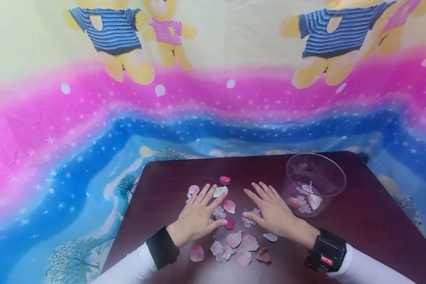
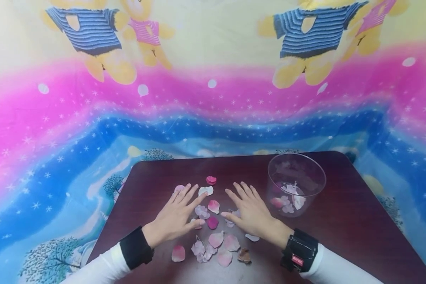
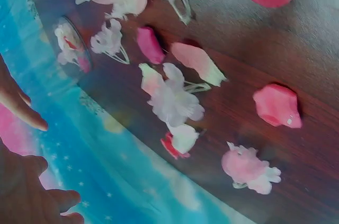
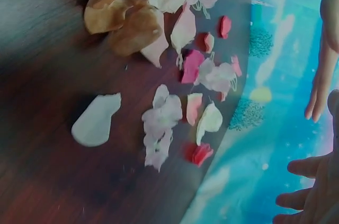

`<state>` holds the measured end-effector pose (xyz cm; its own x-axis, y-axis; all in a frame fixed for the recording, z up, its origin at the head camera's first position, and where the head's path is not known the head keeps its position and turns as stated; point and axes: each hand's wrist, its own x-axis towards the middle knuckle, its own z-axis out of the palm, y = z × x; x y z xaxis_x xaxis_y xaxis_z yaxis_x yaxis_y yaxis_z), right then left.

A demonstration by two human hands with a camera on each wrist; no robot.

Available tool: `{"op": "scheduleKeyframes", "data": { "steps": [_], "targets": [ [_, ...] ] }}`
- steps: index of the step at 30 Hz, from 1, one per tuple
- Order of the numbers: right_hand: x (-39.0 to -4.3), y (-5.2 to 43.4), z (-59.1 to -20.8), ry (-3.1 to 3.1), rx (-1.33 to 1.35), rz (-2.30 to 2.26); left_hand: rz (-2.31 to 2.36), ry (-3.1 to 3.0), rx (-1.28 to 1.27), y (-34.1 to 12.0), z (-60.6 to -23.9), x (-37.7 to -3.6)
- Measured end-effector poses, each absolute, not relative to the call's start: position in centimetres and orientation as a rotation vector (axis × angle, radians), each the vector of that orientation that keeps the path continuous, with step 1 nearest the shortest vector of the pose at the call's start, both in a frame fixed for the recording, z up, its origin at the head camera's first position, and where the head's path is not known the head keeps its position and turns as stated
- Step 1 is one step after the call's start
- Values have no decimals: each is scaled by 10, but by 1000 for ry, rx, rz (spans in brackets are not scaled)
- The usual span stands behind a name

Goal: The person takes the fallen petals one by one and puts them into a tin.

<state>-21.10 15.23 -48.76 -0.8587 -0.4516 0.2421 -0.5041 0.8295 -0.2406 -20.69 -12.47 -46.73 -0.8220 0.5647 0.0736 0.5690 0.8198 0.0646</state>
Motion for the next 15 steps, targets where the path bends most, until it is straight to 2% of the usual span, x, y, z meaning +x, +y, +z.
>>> {"op": "scheduleKeyframes", "data": {
  "steps": [15],
  "targets": [
    [-240, 101, -506, -2890, 789, 495, -202, -3048, -688, -162, -493, -253]
  ]
}}
